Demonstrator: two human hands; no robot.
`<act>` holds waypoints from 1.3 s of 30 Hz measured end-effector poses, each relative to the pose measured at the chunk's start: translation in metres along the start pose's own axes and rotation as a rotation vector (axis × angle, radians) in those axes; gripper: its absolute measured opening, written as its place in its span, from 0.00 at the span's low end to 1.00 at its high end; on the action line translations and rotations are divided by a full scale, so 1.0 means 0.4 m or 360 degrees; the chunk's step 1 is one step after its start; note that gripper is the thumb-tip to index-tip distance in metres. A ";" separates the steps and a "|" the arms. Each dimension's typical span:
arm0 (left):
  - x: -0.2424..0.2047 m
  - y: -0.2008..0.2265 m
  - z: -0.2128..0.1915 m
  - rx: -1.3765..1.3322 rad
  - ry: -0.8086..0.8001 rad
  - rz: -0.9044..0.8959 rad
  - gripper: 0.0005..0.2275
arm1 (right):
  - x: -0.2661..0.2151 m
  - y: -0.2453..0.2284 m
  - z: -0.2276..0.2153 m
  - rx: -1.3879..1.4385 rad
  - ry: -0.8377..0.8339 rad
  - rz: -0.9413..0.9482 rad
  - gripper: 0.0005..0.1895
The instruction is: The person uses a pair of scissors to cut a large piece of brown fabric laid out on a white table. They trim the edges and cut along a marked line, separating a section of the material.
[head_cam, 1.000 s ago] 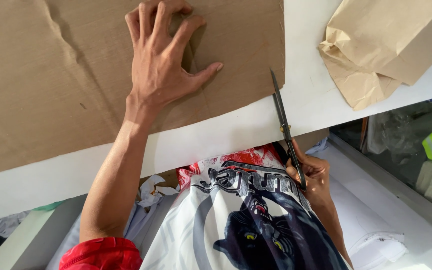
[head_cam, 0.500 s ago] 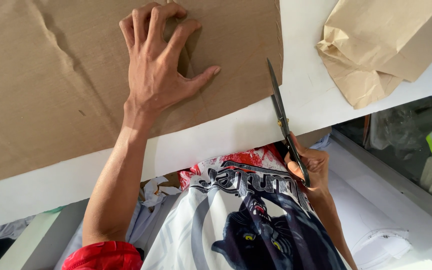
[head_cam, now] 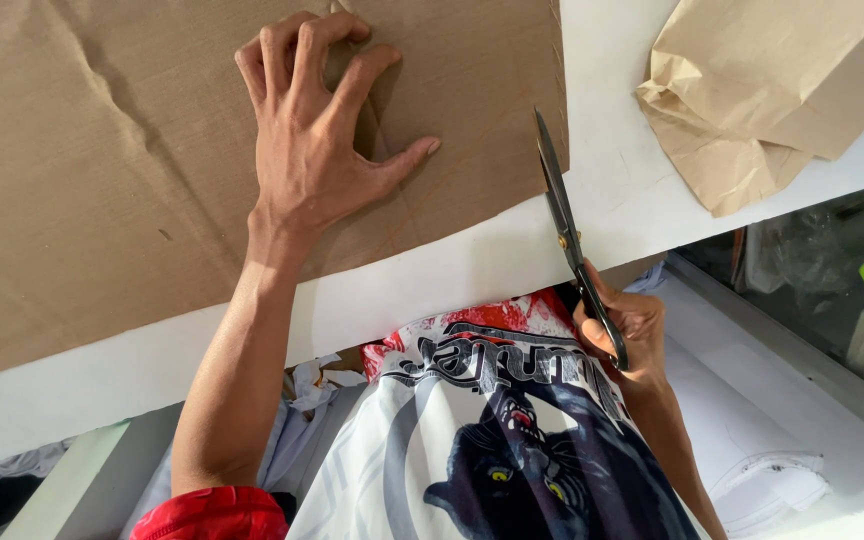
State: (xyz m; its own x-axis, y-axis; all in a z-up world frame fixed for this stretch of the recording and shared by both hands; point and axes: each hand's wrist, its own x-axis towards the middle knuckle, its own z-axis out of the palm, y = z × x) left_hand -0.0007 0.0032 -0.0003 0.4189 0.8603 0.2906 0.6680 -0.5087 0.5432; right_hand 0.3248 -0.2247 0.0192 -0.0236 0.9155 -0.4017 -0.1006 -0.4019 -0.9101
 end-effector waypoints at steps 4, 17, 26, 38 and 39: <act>0.003 -0.001 0.000 0.0020 0.0012 0.0004 0.25 | 0.013 -0.007 0.008 -0.0020 0.0085 0.0082 0.27; 0.009 0.006 -0.003 -0.0009 -0.0005 -0.0049 0.24 | 0.045 0.005 -0.014 0.0004 -0.0099 0.0004 0.30; 0.005 -0.001 0.001 0.0015 -0.0019 -0.0039 0.25 | 0.053 -0.036 0.022 -0.0132 0.0067 0.0155 0.33; 0.007 0.001 -0.001 0.0003 -0.0038 -0.0072 0.25 | 0.093 -0.024 -0.003 0.0346 -0.0174 0.0133 0.32; 0.008 0.001 -0.001 0.0005 -0.0039 -0.0075 0.25 | 0.090 -0.025 -0.005 0.0346 -0.0177 0.0135 0.32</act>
State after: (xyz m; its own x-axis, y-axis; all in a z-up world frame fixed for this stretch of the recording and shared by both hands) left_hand 0.0004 0.0058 0.0011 0.4016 0.8824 0.2451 0.6891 -0.4675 0.5537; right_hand 0.3268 -0.1880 0.0136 -0.1491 0.8799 -0.4511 -0.3048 -0.4749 -0.8256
